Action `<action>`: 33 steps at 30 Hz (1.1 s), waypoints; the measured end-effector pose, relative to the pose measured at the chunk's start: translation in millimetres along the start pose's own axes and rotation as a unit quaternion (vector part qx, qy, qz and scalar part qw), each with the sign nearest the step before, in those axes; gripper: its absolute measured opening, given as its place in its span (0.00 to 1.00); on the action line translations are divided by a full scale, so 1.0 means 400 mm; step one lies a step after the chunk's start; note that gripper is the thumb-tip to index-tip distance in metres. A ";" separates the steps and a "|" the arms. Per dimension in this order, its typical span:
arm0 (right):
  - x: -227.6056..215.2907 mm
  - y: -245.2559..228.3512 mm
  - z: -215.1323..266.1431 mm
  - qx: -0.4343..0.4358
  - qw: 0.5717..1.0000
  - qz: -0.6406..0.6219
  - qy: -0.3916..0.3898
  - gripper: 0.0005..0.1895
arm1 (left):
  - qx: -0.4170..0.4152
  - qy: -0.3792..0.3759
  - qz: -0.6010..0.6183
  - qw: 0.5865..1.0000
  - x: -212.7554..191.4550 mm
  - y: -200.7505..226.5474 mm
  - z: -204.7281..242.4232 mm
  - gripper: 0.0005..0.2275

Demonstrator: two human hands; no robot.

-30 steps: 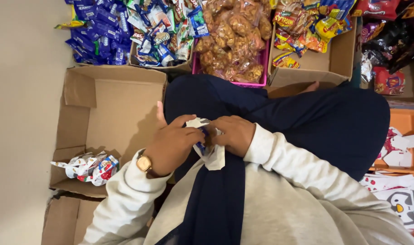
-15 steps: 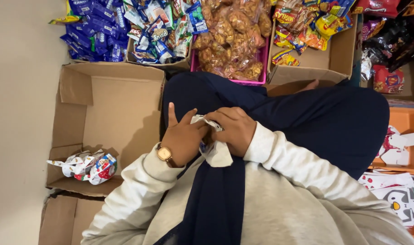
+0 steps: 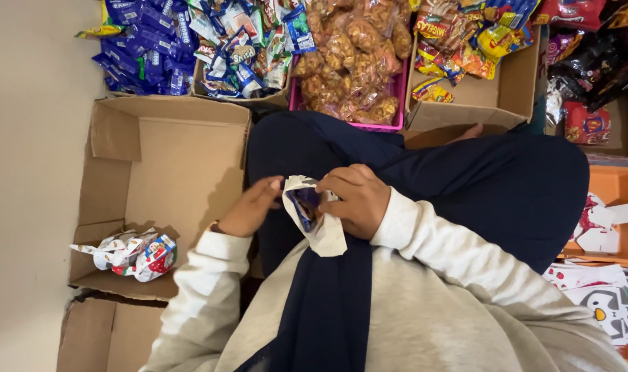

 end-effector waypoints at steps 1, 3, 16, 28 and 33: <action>0.004 0.004 0.006 0.001 1.000 -0.011 -0.012 0.06 | -0.043 -0.032 0.091 0.994 0.021 -0.011 -0.003 0.22; 0.002 0.003 0.007 0.002 0.999 -0.022 -0.026 0.05 | -0.087 -0.064 0.181 0.977 0.040 -0.014 -0.009 0.23; -0.004 -0.004 -0.001 -0.002 0.996 -0.059 -0.071 0.07 | -0.083 -0.034 0.278 0.956 0.065 0.059 -0.020 0.20; 0.021 0.018 0.025 -0.022 0.998 -0.051 -0.041 0.08 | -0.007 0.055 0.418 0.907 0.076 0.132 -0.029 0.15; 0.004 0.022 0.023 -0.022 0.998 -0.050 -0.043 0.09 | 0.205 0.140 0.285 0.926 -0.026 0.215 0.043 0.14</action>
Point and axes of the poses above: each hand's wrist, its own z-axis away from the middle knuckle, its own x-axis out of the palm, y = z × x, the point moved 1 cm from there along -z, towards the middle knuckle, and after that the axes turned 5 degrees about -z, right-handed, at the moved point
